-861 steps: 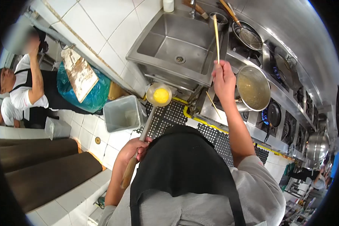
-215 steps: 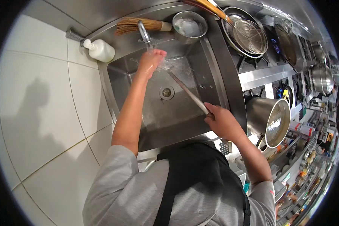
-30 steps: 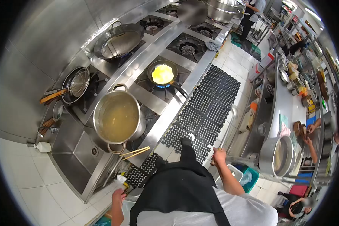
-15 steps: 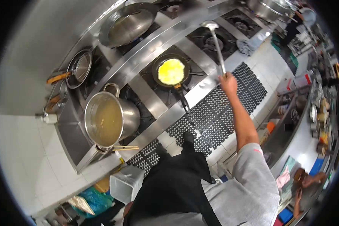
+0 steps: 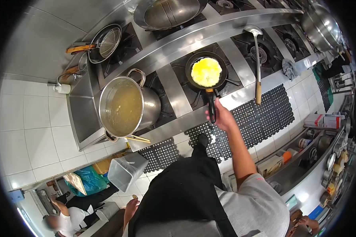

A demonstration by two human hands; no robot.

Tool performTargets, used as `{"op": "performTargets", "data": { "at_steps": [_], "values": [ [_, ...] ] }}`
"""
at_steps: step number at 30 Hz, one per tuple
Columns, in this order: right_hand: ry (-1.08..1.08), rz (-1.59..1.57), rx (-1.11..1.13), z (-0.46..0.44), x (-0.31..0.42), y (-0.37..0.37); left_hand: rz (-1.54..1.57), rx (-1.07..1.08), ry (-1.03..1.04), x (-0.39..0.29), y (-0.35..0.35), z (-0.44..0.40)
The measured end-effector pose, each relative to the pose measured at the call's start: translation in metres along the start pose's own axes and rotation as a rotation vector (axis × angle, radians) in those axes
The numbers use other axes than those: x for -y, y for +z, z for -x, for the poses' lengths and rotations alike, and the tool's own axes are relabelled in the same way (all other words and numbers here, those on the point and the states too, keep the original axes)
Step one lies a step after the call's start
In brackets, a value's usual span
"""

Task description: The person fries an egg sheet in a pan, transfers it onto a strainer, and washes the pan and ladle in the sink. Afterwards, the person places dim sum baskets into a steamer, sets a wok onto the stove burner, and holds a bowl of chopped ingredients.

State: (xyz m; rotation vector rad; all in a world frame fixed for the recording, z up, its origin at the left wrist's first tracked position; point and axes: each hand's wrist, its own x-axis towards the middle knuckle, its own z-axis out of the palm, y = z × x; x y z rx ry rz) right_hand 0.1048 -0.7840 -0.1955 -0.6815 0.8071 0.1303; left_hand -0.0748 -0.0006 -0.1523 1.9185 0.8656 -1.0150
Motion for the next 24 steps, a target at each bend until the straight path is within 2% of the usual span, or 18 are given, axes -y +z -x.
{"op": "performTargets", "data": {
  "at_steps": [1, 2, 3, 4, 6, 8, 10, 12, 15, 17, 21, 23, 24],
  "values": [
    [-0.025, -0.135, 0.092, 0.002, -0.006, 0.013, -0.031, 0.048, 0.084, 0.014, -0.002, -0.009],
    [-0.135, -0.117, 0.044, -0.002, -0.011, 0.023, -0.024, 0.045, 0.054, 0.012, 0.0, -0.006],
    [-0.255, 0.126, -0.124, 0.001, -0.01, 0.035, -0.017, 0.044, 0.023, 0.009, 0.002, -0.004],
    [-0.28, 0.151, -0.154, 0.01, -0.015, 0.042, -0.011, 0.043, -0.006, -0.003, 0.007, 0.002],
    [-0.346, 0.209, -0.203, 0.016, -0.015, 0.049, -0.024, -0.011, -0.033, -0.069, 0.031, 0.043],
    [-0.395, 0.271, -0.252, 0.022, -0.017, 0.042, -0.109, -0.003, 0.014, -0.086, 0.033, 0.051],
    [-0.364, 0.171, -0.217, 0.02, -0.01, 0.04, -0.265, 0.079, 0.141, -0.079, 0.025, 0.042],
    [-0.36, 0.101, -0.219, 0.038, 0.004, 0.056, -0.37, 0.093, 0.141, -0.074, 0.017, 0.016],
    [-0.408, 0.149, -0.276, 0.062, 0.005, 0.078, -0.295, 0.104, 0.126, -0.051, 0.008, -0.017],
    [-0.448, 0.175, -0.276, 0.078, 0.013, 0.099, -0.121, 0.118, 0.171, -0.037, 0.005, -0.037],
    [-0.55, 0.321, -0.206, 0.117, 0.026, 0.163, -0.213, 0.157, 0.192, -0.06, 0.009, -0.061],
    [-0.524, 0.338, -0.15, 0.134, 0.027, 0.199, -0.321, 0.115, 0.162, -0.079, 0.006, -0.062],
    [-0.51, 0.324, -0.091, 0.145, 0.027, 0.219, -0.04, 0.234, 0.102, -0.033, -0.011, -0.118]
  ]
}}
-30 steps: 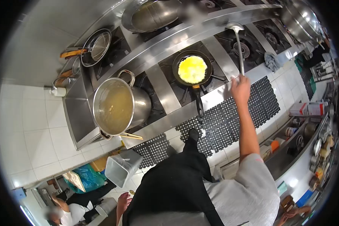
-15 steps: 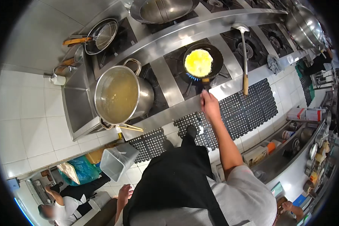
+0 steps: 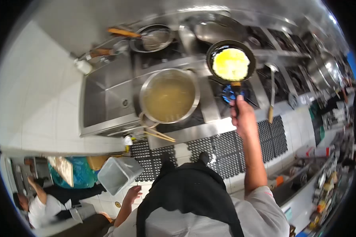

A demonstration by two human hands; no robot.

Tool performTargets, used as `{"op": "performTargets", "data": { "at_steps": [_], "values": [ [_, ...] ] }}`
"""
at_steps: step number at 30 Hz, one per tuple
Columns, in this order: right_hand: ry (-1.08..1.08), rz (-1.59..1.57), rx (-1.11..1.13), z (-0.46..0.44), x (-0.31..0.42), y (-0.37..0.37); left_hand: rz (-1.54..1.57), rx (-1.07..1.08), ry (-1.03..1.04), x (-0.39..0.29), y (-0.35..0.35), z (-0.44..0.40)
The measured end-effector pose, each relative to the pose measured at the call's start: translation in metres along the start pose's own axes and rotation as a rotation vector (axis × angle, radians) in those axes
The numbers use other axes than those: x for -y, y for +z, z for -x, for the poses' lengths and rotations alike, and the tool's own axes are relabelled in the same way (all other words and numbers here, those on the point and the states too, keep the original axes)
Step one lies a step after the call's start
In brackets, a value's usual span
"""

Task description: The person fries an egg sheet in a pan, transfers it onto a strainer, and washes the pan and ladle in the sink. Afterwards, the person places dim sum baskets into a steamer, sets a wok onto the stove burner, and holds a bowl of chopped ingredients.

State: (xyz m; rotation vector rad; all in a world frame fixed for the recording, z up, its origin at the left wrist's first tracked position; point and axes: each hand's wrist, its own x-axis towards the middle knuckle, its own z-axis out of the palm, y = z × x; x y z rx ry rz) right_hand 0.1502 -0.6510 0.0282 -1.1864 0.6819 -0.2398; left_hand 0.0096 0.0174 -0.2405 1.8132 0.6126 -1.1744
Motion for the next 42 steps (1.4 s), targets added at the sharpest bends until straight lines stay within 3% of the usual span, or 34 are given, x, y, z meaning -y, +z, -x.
{"op": "performTargets", "data": {
  "at_steps": [3, 7, 11, 17, 20, 26, 31, 36, 37, 42],
  "values": [
    [0.039, -0.111, 0.177, 0.029, 0.018, 0.072, 0.115, -0.085, -0.079, 0.015, -0.028, -0.029],
    [0.209, -0.165, 0.383, 0.043, 0.017, 0.182, 0.289, -0.229, -0.037, 0.02, -0.068, -0.034],
    [0.378, -0.229, 0.581, 0.038, -0.032, 0.285, 0.48, -0.298, -0.064, 0.042, -0.098, -0.028],
    [0.435, -0.069, 0.595, 0.037, -0.113, 0.408, 0.443, -0.343, 0.045, 0.121, -0.109, -0.006],
    [0.373, 0.044, 0.6, 0.016, -0.143, 0.457, 0.696, -0.264, -0.117, 0.174, -0.094, 0.001],
    [0.471, 0.172, 0.658, 0.016, -0.171, 0.483, 0.529, -0.326, -0.109, 0.195, -0.057, 0.047],
    [0.577, 0.155, 0.603, 0.023, -0.199, 0.491, 0.629, -0.318, -0.183, 0.147, -0.056, 0.076],
    [0.588, 0.198, 0.622, 0.028, -0.204, 0.506, 0.531, -0.366, 0.008, 0.158, -0.063, 0.06],
    [0.587, 0.201, 0.629, 0.026, -0.203, 0.513, 0.81, -0.388, -0.184, 0.156, -0.068, 0.048],
    [0.542, 0.164, 0.697, -0.013, -0.192, 0.595, 0.843, -0.413, -0.212, 0.156, -0.091, 0.031]
  ]
}}
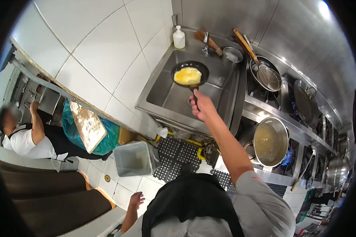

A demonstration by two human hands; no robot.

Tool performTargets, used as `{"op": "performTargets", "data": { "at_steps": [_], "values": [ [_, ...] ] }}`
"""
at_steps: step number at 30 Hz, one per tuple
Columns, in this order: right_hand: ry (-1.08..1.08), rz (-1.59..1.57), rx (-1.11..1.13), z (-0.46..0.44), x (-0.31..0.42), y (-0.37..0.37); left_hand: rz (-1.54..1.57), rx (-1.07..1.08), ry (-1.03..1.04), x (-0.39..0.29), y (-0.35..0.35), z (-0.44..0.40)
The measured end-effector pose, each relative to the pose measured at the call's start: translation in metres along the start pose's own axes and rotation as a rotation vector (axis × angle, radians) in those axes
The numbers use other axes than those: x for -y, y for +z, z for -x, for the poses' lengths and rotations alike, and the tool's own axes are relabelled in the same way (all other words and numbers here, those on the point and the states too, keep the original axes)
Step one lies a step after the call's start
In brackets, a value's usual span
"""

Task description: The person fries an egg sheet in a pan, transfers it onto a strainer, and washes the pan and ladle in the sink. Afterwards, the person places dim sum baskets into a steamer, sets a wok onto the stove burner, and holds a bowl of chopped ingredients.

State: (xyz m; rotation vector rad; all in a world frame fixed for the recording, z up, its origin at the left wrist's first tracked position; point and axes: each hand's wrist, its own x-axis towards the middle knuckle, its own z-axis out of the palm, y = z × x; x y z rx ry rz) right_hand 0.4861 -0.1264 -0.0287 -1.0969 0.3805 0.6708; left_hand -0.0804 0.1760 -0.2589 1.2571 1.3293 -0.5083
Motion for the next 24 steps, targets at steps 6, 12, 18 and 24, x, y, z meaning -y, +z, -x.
{"op": "performTargets", "data": {
  "at_steps": [6, 12, 18, 24],
  "values": [
    [-0.276, 0.056, 0.05, 0.025, 0.066, 0.056, 0.066, -0.068, 0.094, -0.02, -0.009, 0.003],
    [-0.353, 0.085, 0.092, -0.003, 0.048, 0.046, -0.015, -0.037, 0.025, -0.008, -0.007, 0.017],
    [-0.167, 0.058, 0.03, -0.03, -0.029, -0.002, -0.01, -0.009, -0.05, 0.013, -0.013, 0.039],
    [-0.071, 0.05, -0.001, -0.017, -0.065, -0.022, -0.024, 0.005, -0.058, 0.022, -0.027, 0.049]
  ]
}}
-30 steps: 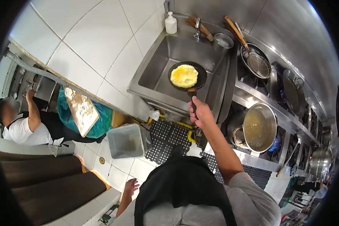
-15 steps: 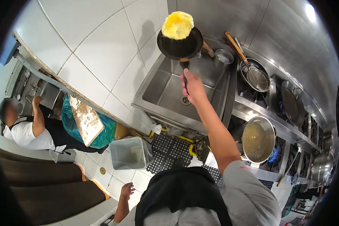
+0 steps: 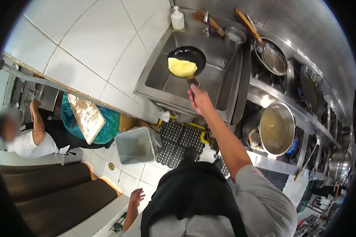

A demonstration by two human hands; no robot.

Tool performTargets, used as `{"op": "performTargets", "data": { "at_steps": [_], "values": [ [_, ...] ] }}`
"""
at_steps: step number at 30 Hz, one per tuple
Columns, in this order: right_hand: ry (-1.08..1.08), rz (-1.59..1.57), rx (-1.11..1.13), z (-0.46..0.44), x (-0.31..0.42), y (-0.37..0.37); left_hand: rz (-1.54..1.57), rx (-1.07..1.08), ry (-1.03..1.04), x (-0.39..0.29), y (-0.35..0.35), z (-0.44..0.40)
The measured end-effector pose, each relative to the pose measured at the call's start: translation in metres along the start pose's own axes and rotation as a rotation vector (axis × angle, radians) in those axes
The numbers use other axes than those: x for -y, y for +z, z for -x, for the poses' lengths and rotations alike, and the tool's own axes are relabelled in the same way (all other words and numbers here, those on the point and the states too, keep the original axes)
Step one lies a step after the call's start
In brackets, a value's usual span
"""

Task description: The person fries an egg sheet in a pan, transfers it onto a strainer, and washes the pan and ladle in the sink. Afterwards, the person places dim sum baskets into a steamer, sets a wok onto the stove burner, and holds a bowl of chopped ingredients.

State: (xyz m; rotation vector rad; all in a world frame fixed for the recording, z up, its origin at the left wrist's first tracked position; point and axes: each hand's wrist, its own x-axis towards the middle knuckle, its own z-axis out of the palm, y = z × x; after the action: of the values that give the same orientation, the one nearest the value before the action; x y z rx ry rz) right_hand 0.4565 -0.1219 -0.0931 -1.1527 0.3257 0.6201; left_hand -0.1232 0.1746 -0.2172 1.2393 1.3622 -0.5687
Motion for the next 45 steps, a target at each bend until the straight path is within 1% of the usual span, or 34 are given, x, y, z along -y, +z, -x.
{"op": "performTargets", "data": {
  "at_steps": [1, 3, 5, 8, 9, 10, 13, 14, 17, 18, 20, 22, 27, 31, 34, 35, 36, 37, 38, 39, 40, 42, 44, 45],
  "values": [
    [-0.005, -0.036, 0.001, -0.008, -0.002, 0.004, -0.013, -0.028, -0.014, -0.005, 0.005, 0.008],
    [0.006, -0.089, -0.001, 0.004, 0.0, 0.012, -0.072, 0.017, -0.035, -0.011, 0.004, 0.001],
    [0.034, -0.125, -0.021, 0.027, 0.005, 0.016, -0.073, -0.021, 0.014, -0.024, 0.006, -0.008],
    [-0.018, -0.051, 0.023, 0.016, 0.003, 0.009, -0.021, -0.028, 0.113, -0.041, 0.019, -0.016],
    [-0.016, -0.04, 0.019, 0.018, -0.01, 0.0, -0.015, -0.025, 0.133, -0.04, 0.016, -0.01],
    [-0.056, -0.054, 0.072, 0.007, -0.013, -0.003, -0.054, 0.0, 0.12, -0.043, 0.018, -0.012],
    [-0.022, -0.013, 0.015, 0.052, -0.016, -0.002, -0.133, 0.015, 0.103, -0.042, 0.016, -0.02],
    [0.0, -0.001, -0.037, 0.07, -0.023, -0.005, -0.122, 0.012, 0.112, -0.038, 0.015, -0.023],
    [0.098, -0.001, 0.019, 0.093, -0.044, -0.026, -0.094, 0.012, 0.085, -0.032, 0.015, -0.02],
    [0.042, 0.028, 0.022, 0.086, -0.047, -0.031, -0.122, 0.043, 0.102, -0.017, 0.008, -0.026],
    [0.017, 0.009, 0.004, 0.08, -0.042, -0.033, -0.162, 0.104, 0.157, -0.005, 0.005, -0.038],
    [-0.027, 0.009, 0.001, 0.084, -0.032, -0.031, -0.572, 0.154, 0.365, 0.002, -0.005, -0.037],
    [-0.127, 0.056, 0.0, 0.11, -0.018, -0.046, -0.574, 0.112, 0.358, -0.015, 0.004, -0.027],
    [-0.118, 0.05, -0.026, 0.115, -0.031, -0.054, -0.659, 0.105, 0.488, -0.029, 0.012, -0.047],
    [-0.087, 0.02, -0.081, 0.116, -0.05, -0.041, -0.729, 0.145, 0.912, -0.063, 0.045, -0.109],
    [-0.106, 0.075, -0.104, 0.118, -0.062, -0.034, -0.301, 0.119, 0.435, -0.145, 0.115, -0.006],
    [-0.125, 0.134, -0.125, 0.12, -0.072, -0.028, -0.57, 0.202, 0.903, -0.18, 0.141, 0.024],
    [-0.145, 0.198, -0.138, 0.123, -0.081, -0.025, -0.296, 0.352, 0.654, -0.209, 0.169, 0.019],
    [-0.136, 0.199, -0.14, 0.129, -0.088, -0.024, -0.137, 0.451, 0.693, -0.235, 0.204, 0.042],
    [-0.13, 0.204, -0.131, 0.134, -0.094, -0.02, -0.058, 0.546, 0.686, -0.26, 0.231, 0.055],
    [-0.126, 0.209, -0.117, 0.139, -0.099, -0.015, 0.024, 0.635, 0.68, -0.282, 0.252, 0.066],
    [-0.138, 0.293, -0.106, 0.147, -0.107, -0.011, 0.147, 0.747, 0.609, -0.312, 0.279, 0.085],
    [-0.14, 0.34, -0.064, 0.15, -0.114, -0.012, 0.149, 0.662, 0.584, -0.321, 0.292, 0.076],
    [-0.256, 0.44, -0.114, 0.146, -0.126, -0.013, 0.146, 0.63, 0.567, -0.322, 0.3, 0.076]
  ]
}}
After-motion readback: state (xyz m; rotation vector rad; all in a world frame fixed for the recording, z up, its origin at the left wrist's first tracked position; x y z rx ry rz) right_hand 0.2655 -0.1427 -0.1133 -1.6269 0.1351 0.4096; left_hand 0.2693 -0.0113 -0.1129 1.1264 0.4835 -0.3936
